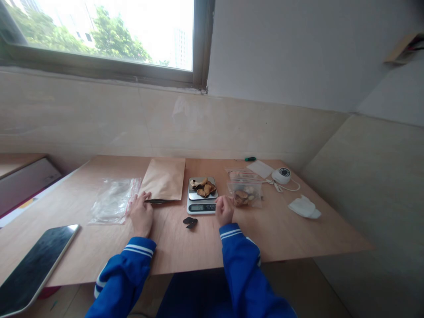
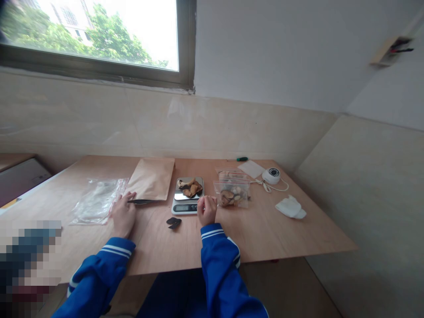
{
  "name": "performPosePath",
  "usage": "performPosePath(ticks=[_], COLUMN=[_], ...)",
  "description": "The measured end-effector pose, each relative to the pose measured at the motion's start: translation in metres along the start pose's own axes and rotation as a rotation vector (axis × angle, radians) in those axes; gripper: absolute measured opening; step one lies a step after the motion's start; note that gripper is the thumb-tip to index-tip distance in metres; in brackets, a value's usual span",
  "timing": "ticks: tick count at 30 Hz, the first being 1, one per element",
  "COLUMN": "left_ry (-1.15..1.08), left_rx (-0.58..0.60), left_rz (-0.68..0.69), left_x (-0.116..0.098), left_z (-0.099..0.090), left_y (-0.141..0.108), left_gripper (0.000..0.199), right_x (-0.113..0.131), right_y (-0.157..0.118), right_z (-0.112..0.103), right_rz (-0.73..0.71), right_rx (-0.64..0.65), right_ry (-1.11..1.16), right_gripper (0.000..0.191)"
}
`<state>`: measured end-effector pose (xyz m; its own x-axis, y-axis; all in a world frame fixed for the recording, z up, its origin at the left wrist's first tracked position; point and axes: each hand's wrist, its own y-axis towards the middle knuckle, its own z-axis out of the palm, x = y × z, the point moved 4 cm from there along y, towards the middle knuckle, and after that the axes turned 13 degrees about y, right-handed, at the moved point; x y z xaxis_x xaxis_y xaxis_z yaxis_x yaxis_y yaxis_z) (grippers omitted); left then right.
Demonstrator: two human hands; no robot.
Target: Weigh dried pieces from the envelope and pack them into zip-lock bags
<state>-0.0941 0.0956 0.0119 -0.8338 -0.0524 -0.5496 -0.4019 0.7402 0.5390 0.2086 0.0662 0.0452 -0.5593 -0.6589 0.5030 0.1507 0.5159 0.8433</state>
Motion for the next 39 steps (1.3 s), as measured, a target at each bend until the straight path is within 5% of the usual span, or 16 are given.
performPosePath(ticks=[7, 12, 20, 27, 30, 33, 39], left_ry=[0.257, 0.4, 0.263, 0.151, 0.146, 0.216, 0.277], left_rx=[-0.147, -0.091, -0.272, -0.404, -0.351, -0.167, 0.025], left_rz=[-0.194, -0.25, -0.512, -0.44, -0.445, -0.463, -0.484], left_x=[0.006, 0.019, 0.015, 0.001, 0.003, 0.006, 0.011], left_z=[-0.018, -0.018, -0.034, -0.044, -0.039, -0.028, -0.019], left_y=[-0.005, -0.005, -0.004, -0.007, -0.006, -0.005, -0.004], left_gripper=[0.045, 0.039, 0.032, 0.029, 0.028, 0.032, 0.03], right_x=[-0.005, -0.007, -0.008, -0.001, 0.005, 0.009, 0.013], right_y=[-0.001, -0.002, -0.001, 0.0, 0.0, -0.002, -0.004], right_z=[0.0, 0.001, 0.0, 0.009, 0.013, 0.017, 0.015], right_rz=[0.013, 0.042, 0.022, -0.093, -0.145, -0.165, -0.054], right_rx=[-0.004, 0.009, -0.006, 0.102, 0.148, 0.176, 0.137], right_ry=[-0.015, -0.028, -0.077, -0.086, -0.098, -0.085, -0.069], right_gripper=[0.034, 0.036, 0.038, 0.036, 0.037, 0.036, 0.036])
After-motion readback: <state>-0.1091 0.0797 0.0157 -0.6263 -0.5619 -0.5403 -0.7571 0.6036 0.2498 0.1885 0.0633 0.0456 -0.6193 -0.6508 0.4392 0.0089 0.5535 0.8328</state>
